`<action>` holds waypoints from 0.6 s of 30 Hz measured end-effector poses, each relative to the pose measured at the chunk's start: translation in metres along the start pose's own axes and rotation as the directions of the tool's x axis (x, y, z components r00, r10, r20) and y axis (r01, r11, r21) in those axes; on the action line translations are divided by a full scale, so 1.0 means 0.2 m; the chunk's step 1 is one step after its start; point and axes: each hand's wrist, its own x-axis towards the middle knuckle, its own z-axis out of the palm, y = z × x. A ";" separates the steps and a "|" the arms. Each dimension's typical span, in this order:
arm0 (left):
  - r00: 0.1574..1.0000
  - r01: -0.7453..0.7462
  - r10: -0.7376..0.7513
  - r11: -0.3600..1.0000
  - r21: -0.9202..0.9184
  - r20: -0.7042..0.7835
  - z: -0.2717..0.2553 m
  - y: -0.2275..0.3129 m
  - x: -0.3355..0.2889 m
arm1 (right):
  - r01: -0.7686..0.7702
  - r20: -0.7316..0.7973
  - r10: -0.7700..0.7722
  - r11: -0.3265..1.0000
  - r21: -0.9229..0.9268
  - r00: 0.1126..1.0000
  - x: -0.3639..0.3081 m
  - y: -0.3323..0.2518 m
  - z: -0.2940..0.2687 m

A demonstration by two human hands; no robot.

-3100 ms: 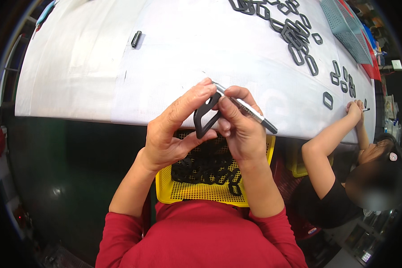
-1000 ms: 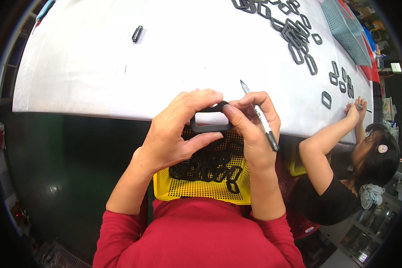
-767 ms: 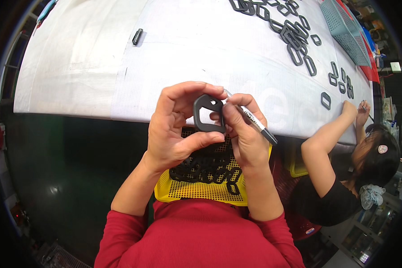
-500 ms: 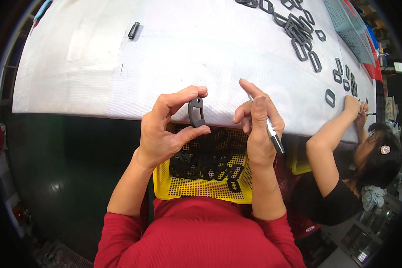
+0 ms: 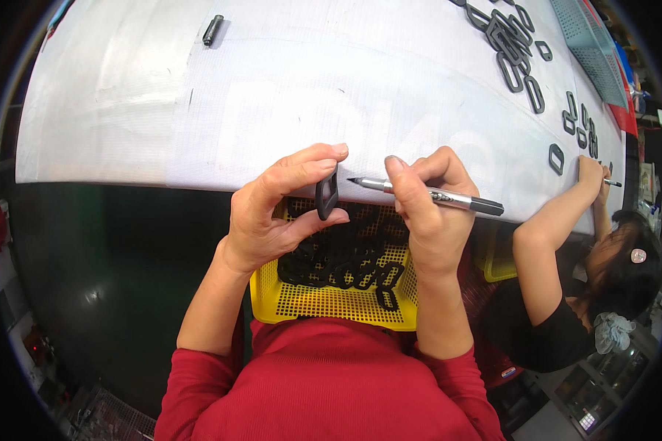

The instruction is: The person marks black plastic parts using a marker by hand. The person picks up one part at a time, makes a small mark on the inside, and then places the marked part into a yellow basket.

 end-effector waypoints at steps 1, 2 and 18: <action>1.000 0.003 -0.003 1.000 -0.001 -0.001 0.00 0.00 0.00 | 0.037 0.002 -0.037 0.999 -0.038 0.999 0.00 0.01 0.01; 1.000 -0.002 0.002 1.000 -0.014 -0.006 0.00 -0.01 0.00 | 0.057 -0.004 -0.057 0.995 -0.085 0.998 -0.01 0.02 0.02; 0.996 0.028 -0.026 0.999 -0.022 0.080 -0.03 0.00 -0.02 | 0.043 0.007 -0.042 0.994 -0.100 0.999 0.01 0.07 0.05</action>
